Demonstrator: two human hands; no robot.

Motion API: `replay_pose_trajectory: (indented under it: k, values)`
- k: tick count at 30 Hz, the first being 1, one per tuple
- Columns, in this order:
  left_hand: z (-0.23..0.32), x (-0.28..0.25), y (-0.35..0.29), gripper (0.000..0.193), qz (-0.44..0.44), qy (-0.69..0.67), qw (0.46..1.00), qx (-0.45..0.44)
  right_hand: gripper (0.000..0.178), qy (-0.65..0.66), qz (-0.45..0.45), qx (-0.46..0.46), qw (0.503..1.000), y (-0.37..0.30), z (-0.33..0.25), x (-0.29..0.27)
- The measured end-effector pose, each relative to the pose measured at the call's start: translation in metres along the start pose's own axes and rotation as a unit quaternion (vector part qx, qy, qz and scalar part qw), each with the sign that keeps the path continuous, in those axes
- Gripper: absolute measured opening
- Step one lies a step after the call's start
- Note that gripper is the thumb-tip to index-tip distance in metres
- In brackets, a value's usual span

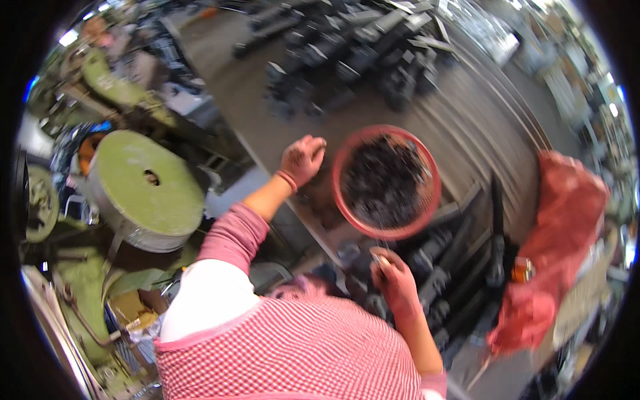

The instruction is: The person assembles small metal components by hand, inserting a screw into a black plastic piece and attaching it to a metal rod. The person repeatedly picks parts from a red basket, assembles them, and places the finished assemblies on a nearby table.

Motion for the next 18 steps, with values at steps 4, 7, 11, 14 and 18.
replay_pose_trajectory:
  k: [4,7,11,14,18]
  values:
    - [0.093,0.057,0.026,0.016,-0.119,-0.019,0.985,0.121,0.031,-0.004,0.058,0.03,0.998,0.0,0.004,-0.011]
    - [0.112,0.089,0.035,0.019,-0.193,0.278,0.936,0.101,0.031,-0.003,0.068,-0.001,0.998,-0.005,0.003,-0.012]
    - [0.108,0.116,0.034,0.022,-0.271,0.222,0.927,0.133,0.027,0.026,0.122,-0.008,0.992,-0.005,0.005,-0.024]
    - [0.1,0.131,0.031,0.033,-0.317,0.178,0.926,0.098,0.023,0.045,0.164,0.003,0.985,-0.003,0.009,-0.032]
    - [0.107,0.14,0.021,0.036,-0.309,0.108,0.945,0.008,0.023,0.048,0.105,0.006,0.993,0.007,0.008,-0.019]
Point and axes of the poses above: each hand's wrist, its own y-axis towards the middle knuckle, its own x-axis out of the palm, z = x × y, the point moved 8 cm from there along y, towards the middle knuckle, and after that the axes turned 7 degrees about y, right-handed, at the moved point
